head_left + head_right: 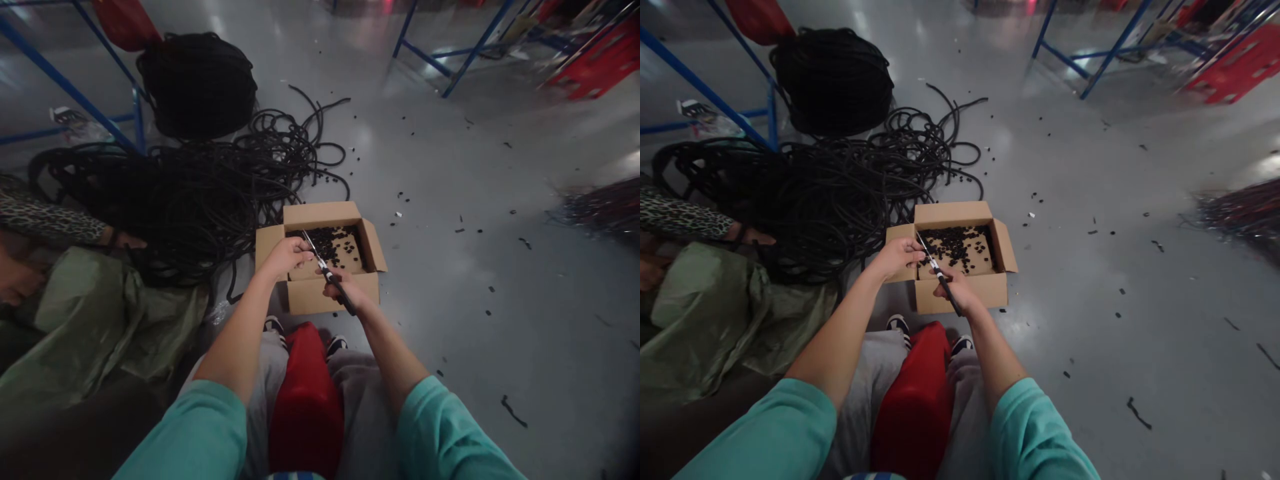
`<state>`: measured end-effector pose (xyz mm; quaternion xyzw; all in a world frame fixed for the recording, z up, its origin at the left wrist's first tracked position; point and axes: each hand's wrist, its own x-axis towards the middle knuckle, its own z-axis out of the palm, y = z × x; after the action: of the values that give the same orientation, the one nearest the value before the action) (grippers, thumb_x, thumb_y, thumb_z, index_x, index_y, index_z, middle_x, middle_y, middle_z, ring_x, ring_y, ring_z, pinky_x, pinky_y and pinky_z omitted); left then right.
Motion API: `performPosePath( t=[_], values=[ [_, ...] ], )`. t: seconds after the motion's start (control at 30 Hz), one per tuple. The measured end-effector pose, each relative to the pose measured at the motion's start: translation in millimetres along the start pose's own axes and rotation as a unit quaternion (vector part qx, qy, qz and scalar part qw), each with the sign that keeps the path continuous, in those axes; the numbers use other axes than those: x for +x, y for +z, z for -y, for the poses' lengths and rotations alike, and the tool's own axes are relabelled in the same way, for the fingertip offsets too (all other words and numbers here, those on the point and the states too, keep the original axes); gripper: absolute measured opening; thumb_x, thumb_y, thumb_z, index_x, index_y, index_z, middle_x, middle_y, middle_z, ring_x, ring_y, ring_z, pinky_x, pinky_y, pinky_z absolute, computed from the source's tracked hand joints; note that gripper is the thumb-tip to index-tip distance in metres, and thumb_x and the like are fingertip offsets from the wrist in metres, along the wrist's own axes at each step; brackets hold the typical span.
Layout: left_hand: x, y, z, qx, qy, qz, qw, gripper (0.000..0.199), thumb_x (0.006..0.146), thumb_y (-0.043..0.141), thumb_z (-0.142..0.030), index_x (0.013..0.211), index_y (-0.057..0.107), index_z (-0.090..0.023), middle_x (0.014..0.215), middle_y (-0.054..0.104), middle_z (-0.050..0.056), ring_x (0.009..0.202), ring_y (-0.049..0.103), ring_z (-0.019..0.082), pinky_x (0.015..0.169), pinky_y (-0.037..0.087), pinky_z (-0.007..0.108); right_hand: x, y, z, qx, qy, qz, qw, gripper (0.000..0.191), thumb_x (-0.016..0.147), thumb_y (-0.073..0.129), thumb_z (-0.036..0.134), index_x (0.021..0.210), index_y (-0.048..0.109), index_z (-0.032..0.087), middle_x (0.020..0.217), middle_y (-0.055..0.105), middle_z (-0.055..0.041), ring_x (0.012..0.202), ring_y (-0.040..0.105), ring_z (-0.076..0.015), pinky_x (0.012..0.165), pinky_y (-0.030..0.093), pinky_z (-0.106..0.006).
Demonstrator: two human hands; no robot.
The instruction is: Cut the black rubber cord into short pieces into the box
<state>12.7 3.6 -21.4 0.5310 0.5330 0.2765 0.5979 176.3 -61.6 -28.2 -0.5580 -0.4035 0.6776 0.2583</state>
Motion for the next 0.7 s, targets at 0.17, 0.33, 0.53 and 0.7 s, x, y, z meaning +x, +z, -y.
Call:
performPosePath(
  t=[0.17,0.33,0.53,0.7],
  values=[
    [-1.7,-2.7,-2.9,0.029,0.002,0.000,1.000,0.009,0.063,0.060,-0.014,0.062,0.051,-0.013,0.041,0.048,-0.005,0.038,0.043,0.005,0.042,0.031,0.018,-0.9,1.3,1.9,0.004,0.011,-0.013,1.000,0.055,0.044,0.052,0.015,0.099,0.059,0.012,0.038,0.040,0.0100,0.034,0.035,-0.0065,0.036,0.024,-0.019],
    [-2.1,-5.6,-3.6,0.035,0.002,-0.009,0.999,0.007,0.065,0.059,-0.016,0.067,0.054,-0.013,0.041,0.050,-0.005,0.038,0.042,0.005,0.042,0.030,0.018,-2.8,1.1,3.9,0.016,0.015,-0.016,1.000,0.053,0.044,0.055,0.014,0.098,0.059,0.011,0.036,0.039,0.0102,0.031,0.035,-0.0065,0.033,0.023,-0.019],
    [-0.6,-3.4,-0.9,0.020,0.009,-0.021,1.000,0.009,0.064,0.059,-0.018,0.068,0.054,-0.013,0.045,0.051,-0.004,0.041,0.044,0.006,0.045,0.032,0.019,-1.7,0.1,1.8,0.049,0.021,-0.017,0.998,0.053,0.046,0.057,0.016,0.099,0.057,0.012,0.040,0.039,0.0104,0.032,0.036,-0.0058,0.033,0.025,-0.019],
    [0.8,0.9,1.5,-0.057,0.000,-0.046,0.997,0.016,0.061,0.056,-0.008,0.076,0.051,-0.013,0.055,0.054,-0.004,0.048,0.049,0.007,0.051,0.038,0.020,-0.7,-2.6,0.6,0.083,0.012,-0.055,0.995,0.055,0.047,0.058,0.019,0.101,0.055,0.012,0.039,0.038,0.0107,0.034,0.036,-0.0061,0.036,0.027,-0.019]
  ],
)
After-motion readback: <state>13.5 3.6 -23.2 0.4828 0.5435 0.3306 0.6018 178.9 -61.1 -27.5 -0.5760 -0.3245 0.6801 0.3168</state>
